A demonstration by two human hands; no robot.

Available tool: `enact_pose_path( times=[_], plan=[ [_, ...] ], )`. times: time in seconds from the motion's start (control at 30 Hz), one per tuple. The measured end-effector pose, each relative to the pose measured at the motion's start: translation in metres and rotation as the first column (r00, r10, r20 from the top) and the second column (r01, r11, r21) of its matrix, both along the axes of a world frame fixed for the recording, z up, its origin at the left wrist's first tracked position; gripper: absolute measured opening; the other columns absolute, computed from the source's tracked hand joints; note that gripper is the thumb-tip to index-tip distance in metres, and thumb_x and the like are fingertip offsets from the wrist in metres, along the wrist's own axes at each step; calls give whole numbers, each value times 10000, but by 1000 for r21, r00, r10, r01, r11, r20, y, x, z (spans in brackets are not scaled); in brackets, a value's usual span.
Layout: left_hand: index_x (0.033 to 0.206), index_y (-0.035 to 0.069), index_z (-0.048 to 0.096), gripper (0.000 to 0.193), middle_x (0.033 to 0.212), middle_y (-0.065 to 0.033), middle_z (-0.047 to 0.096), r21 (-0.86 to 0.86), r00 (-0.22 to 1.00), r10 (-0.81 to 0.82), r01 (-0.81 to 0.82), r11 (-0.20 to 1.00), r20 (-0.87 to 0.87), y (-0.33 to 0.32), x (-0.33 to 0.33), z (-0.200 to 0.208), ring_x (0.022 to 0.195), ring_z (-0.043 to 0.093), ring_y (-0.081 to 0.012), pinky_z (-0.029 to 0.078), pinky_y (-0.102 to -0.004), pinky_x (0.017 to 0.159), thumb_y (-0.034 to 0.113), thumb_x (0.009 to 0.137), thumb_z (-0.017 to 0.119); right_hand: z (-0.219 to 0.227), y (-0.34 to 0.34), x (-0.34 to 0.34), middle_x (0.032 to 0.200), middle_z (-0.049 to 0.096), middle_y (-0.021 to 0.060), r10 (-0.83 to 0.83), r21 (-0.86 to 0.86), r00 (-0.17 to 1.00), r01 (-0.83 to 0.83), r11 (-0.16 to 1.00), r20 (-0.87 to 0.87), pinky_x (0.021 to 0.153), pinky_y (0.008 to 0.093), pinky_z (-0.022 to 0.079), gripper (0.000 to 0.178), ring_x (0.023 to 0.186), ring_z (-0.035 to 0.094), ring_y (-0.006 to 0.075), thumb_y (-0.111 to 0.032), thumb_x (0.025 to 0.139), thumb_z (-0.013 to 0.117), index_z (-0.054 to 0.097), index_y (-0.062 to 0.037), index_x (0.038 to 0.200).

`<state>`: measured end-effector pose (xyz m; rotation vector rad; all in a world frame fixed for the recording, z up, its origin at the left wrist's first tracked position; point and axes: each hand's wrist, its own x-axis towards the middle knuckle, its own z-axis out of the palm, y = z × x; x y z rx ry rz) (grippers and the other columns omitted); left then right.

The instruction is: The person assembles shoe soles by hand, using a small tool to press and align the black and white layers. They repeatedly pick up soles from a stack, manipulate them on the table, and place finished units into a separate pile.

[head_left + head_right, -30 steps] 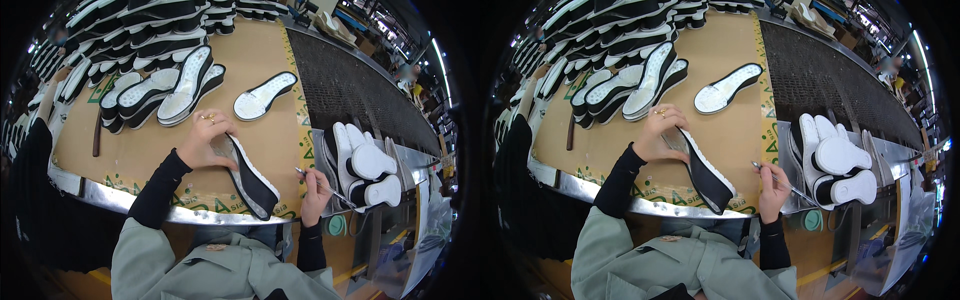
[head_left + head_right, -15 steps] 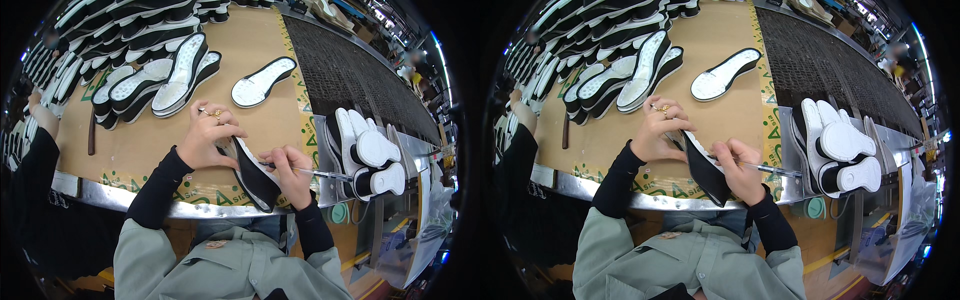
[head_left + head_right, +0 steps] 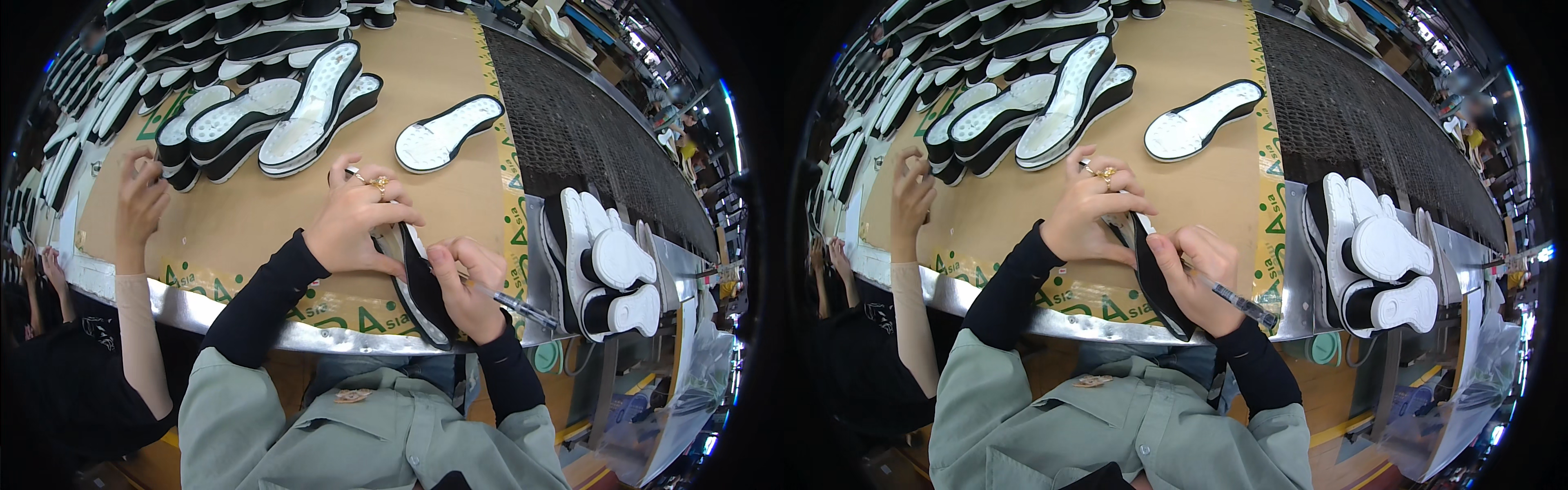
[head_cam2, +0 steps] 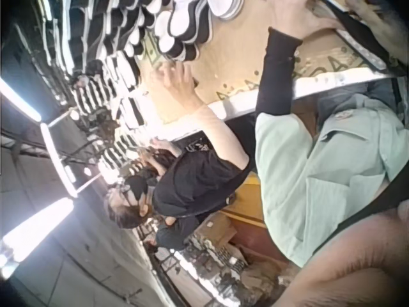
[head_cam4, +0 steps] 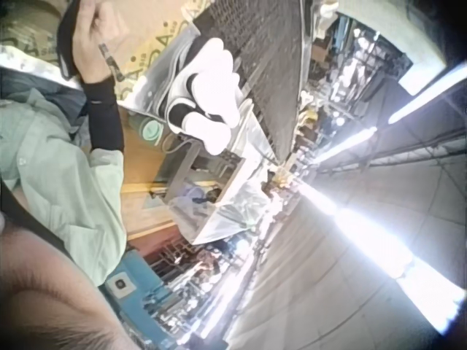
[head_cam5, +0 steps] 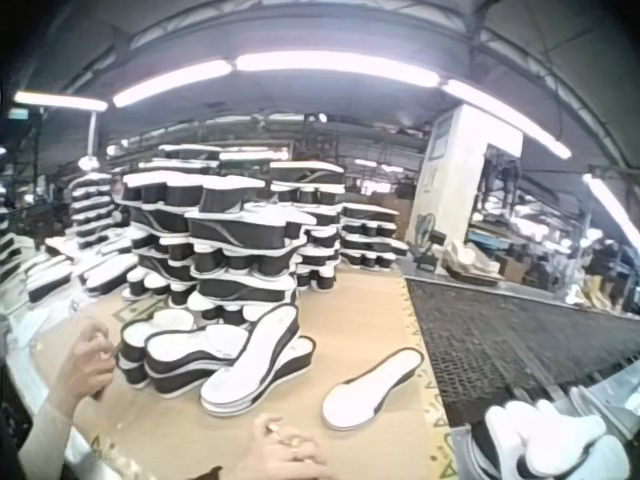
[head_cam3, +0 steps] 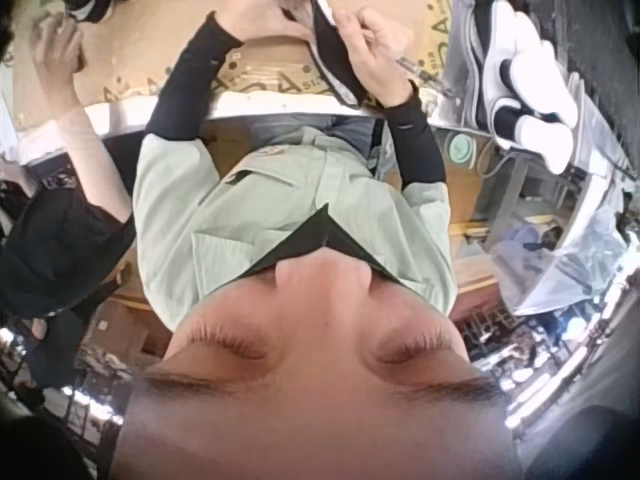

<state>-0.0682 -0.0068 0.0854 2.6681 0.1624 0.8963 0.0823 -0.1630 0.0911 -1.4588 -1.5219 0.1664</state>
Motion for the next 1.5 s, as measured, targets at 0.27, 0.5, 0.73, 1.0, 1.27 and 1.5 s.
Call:
enact_pose_path(
  times=[0.27,0.5,0.73,1.0,1.27,1.5],
  plan=[
    [938,221,704,557,939,57,600,-14,1000,-7,7,1000,8,1,0,-1,1114,517,-229,191,-570,1014,453,461,876,0,10,-4,646,559,122,8,131,999,-14,991,43,542,358,423,215,593,549,279,-50,835,704,555,4,690],
    [938,220,704,563,942,60,606,-21,1000,-2,2,1000,17,0,0,-3,1113,524,-230,184,-570,1023,456,458,877,3,10,3,649,560,116,47,54,994,-53,997,100,547,348,420,198,606,542,276,-41,823,706,564,7,693],
    [934,227,702,557,946,64,605,-25,1000,-10,10,1000,8,1,2,-1,1129,510,-227,184,-570,1028,456,458,880,3,15,5,699,609,117,103,131,990,-115,985,96,619,331,455,169,684,602,261,-2,852,636,578,22,695],
    [938,236,706,569,945,70,597,-20,1000,-5,5,1000,2,0,1,-1,1117,504,-217,174,-560,1039,435,433,877,6,-25,23,738,610,106,91,-40,984,-86,995,150,655,341,434,143,702,582,271,-22,794,700,589,-12,704],
    [947,248,701,558,957,69,596,-16,1000,-3,3,1000,-25,0,2,0,1131,498,-216,178,-564,1043,413,443,875,-4,-71,26,728,629,97,-8,-52,999,11,999,53,711,354,439,130,774,639,260,16,791,661,585,-20,692],
    [923,242,708,550,947,64,588,12,997,19,-18,1000,-80,-3,2,5,1107,504,-209,166,-568,1063,366,412,869,-24,-79,16,671,598,93,-43,96,993,54,994,-110,673,360,520,172,682,642,283,29,833,642,553,9,686]
  ],
)
